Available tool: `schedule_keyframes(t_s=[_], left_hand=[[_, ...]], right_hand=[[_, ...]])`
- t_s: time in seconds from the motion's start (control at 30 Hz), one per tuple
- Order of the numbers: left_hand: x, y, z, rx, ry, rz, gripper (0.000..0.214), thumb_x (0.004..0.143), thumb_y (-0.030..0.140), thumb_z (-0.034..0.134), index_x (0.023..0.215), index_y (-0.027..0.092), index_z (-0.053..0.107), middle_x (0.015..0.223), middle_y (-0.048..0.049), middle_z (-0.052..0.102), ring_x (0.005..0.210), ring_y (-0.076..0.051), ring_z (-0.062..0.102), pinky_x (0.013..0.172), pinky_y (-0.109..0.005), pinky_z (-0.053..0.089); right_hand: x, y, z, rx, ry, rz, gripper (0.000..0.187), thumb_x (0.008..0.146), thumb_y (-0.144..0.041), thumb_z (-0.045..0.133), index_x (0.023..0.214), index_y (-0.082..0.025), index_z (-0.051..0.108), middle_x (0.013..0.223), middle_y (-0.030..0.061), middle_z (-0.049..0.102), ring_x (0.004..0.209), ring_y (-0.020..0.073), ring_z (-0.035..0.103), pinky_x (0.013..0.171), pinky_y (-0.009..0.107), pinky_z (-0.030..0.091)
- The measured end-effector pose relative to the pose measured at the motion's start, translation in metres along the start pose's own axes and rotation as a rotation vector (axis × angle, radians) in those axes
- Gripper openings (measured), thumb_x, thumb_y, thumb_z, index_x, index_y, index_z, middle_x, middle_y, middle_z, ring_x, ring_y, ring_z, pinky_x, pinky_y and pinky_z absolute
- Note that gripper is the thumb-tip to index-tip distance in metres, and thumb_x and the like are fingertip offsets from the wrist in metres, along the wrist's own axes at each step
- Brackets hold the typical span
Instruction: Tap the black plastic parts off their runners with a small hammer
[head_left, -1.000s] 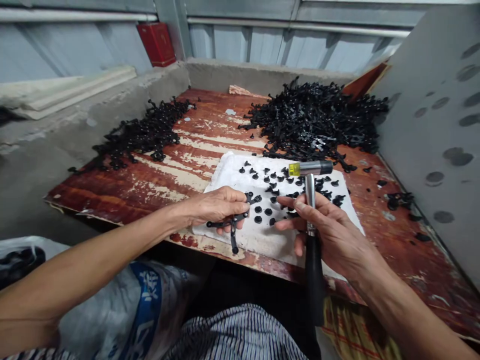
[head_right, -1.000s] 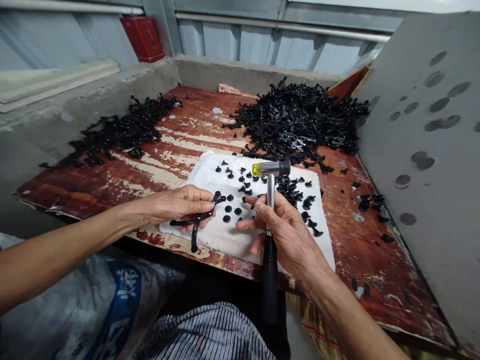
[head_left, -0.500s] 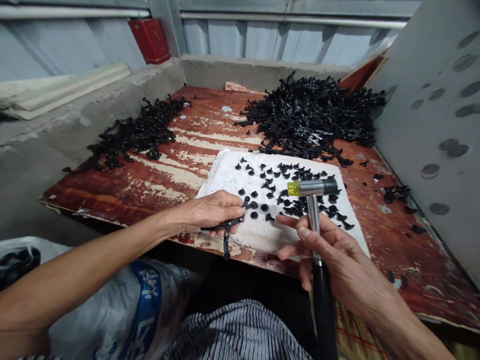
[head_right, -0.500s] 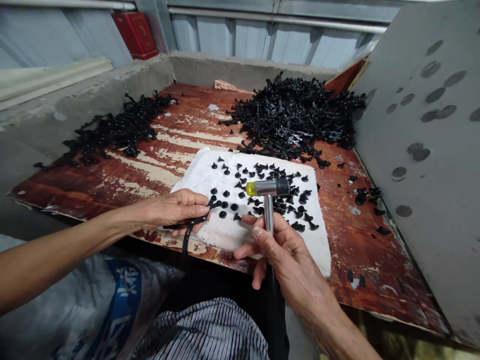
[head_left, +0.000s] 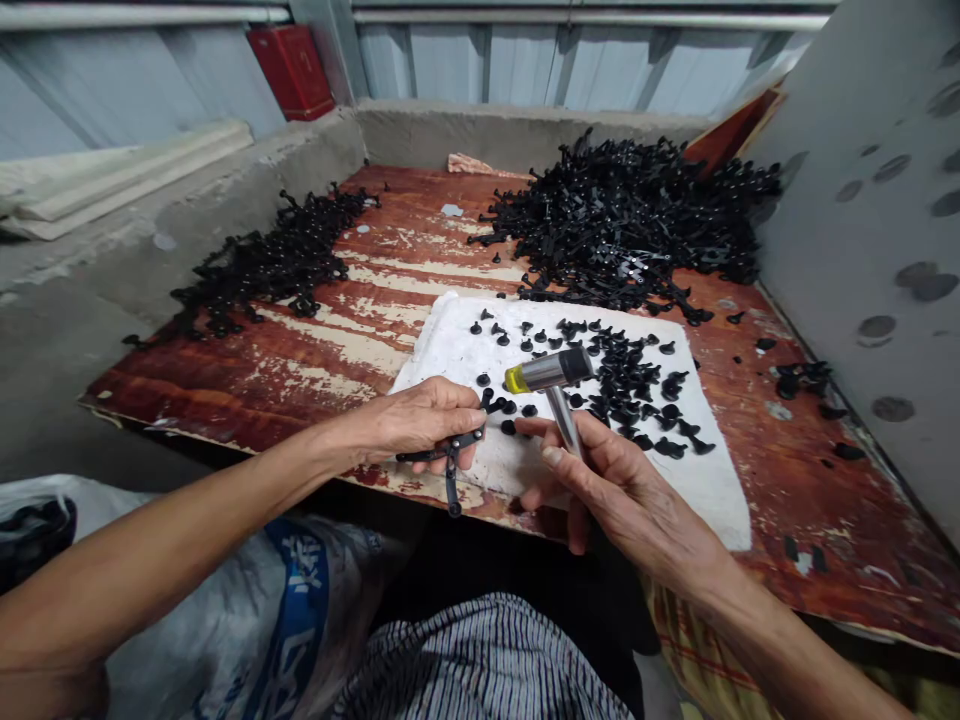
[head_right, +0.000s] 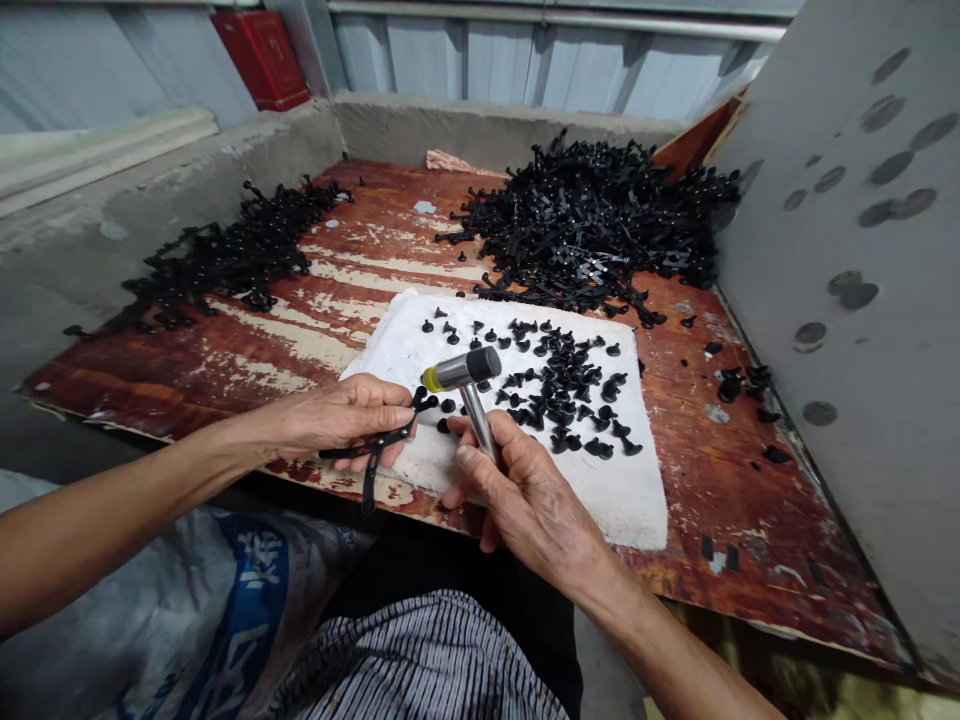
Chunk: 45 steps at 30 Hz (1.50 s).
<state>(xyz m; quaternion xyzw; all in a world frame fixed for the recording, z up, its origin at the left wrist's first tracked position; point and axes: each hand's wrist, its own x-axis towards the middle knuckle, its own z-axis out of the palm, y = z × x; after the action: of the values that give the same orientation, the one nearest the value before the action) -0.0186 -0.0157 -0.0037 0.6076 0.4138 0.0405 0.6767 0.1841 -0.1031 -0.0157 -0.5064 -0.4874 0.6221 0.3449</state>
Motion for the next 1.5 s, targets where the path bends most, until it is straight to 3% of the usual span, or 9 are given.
schedule_keyframes(t_s=[0.27,0.43,0.63,0.8,0.97,1.03,1.13,1.23,1.5], left_hand=[[0.002,0.001,0.002,-0.011,0.010,-0.027,0.031,0.084,0.041,0.058,0.068,0.015,0.050,0.057,0.0027,0.059,0.032,-0.003,0.043,0.030,-0.014,0.030],[0.005,-0.003,0.003,-0.039,-0.036,-0.006,0.032,0.083,0.043,0.058,0.070,0.014,0.052,0.057,0.0024,0.059,0.032,-0.003,0.043,0.029,-0.013,0.030],[0.006,-0.004,0.004,-0.047,-0.052,-0.006,0.037,0.080,0.049,0.061,0.070,0.014,0.053,0.057,0.0019,0.058,0.032,-0.002,0.043,0.028,-0.013,0.028],[0.004,-0.002,0.007,-0.026,-0.028,-0.027,0.039,0.080,0.052,0.059,0.072,0.014,0.053,0.056,0.0019,0.058,0.031,-0.002,0.040,0.028,-0.014,0.027],[-0.005,0.011,0.022,0.022,-0.047,-0.026,0.030,0.086,0.044,0.054,0.076,0.016,0.049,0.063,0.0028,0.060,0.036,-0.003,0.044,0.033,-0.015,0.030],[-0.009,0.014,0.030,0.061,-0.080,-0.033,0.024,0.088,0.039,0.050,0.080,0.016,0.049,0.066,0.0035,0.060,0.038,-0.003,0.047,0.036,-0.015,0.033],[-0.013,0.014,0.040,0.112,-0.122,-0.039,0.021,0.089,0.036,0.048,0.085,0.016,0.050,0.070,0.0034,0.059,0.041,-0.003,0.049,0.038,-0.014,0.036],[-0.016,0.007,0.042,0.100,-0.131,-0.017,0.021,0.087,0.037,0.050,0.084,0.016,0.050,0.073,0.0019,0.061,0.045,-0.003,0.051,0.039,-0.014,0.038],[-0.019,-0.001,0.044,-0.066,-0.084,0.017,0.025,0.083,0.037,0.055,0.089,0.013,0.055,0.077,-0.0022,0.062,0.050,-0.006,0.054,0.040,-0.015,0.040]], right_hand=[[-0.005,0.005,-0.002,-0.080,0.006,-0.003,0.034,0.087,-0.051,0.054,0.105,-0.022,0.052,0.063,0.0006,0.064,0.048,0.0116,0.054,0.035,0.016,0.041],[-0.014,0.005,-0.003,0.020,0.061,-0.016,0.033,0.087,-0.051,0.057,0.100,-0.021,0.051,0.063,0.0008,0.063,0.051,0.0120,0.057,0.037,0.016,0.044],[-0.022,0.014,-0.003,0.227,0.195,-0.032,0.030,0.081,-0.047,0.066,0.083,-0.022,0.050,0.086,0.0005,0.064,0.044,0.0064,0.053,0.031,0.017,0.043],[-0.026,0.022,-0.003,0.278,0.213,-0.020,0.030,0.080,-0.045,0.068,0.083,-0.021,0.051,0.076,-0.0024,0.062,0.040,0.0046,0.047,0.030,0.015,0.040],[-0.018,0.014,0.002,0.249,0.262,-0.109,0.033,0.078,-0.048,0.068,0.091,-0.022,0.052,0.073,-0.0038,0.062,0.038,0.0047,0.044,0.029,0.015,0.036],[-0.010,0.010,0.005,0.194,0.234,-0.118,0.034,0.079,-0.048,0.066,0.096,-0.023,0.052,0.057,-0.0071,0.055,0.037,0.0059,0.040,0.029,0.014,0.032],[0.001,0.009,0.010,0.182,0.149,-0.099,0.028,0.081,-0.045,0.064,0.086,-0.021,0.052,0.043,-0.0104,0.043,0.034,0.0051,0.034,0.030,0.013,0.029],[0.008,0.012,0.014,0.221,0.136,-0.074,0.028,0.079,-0.043,0.065,0.076,-0.020,0.050,0.043,-0.0111,0.040,0.031,0.0033,0.031,0.030,0.014,0.028],[0.009,0.004,0.024,0.274,0.084,-0.052,0.023,0.074,-0.036,0.067,0.079,-0.020,0.051,0.046,-0.0109,0.043,0.035,0.0044,0.037,0.033,0.015,0.032]])
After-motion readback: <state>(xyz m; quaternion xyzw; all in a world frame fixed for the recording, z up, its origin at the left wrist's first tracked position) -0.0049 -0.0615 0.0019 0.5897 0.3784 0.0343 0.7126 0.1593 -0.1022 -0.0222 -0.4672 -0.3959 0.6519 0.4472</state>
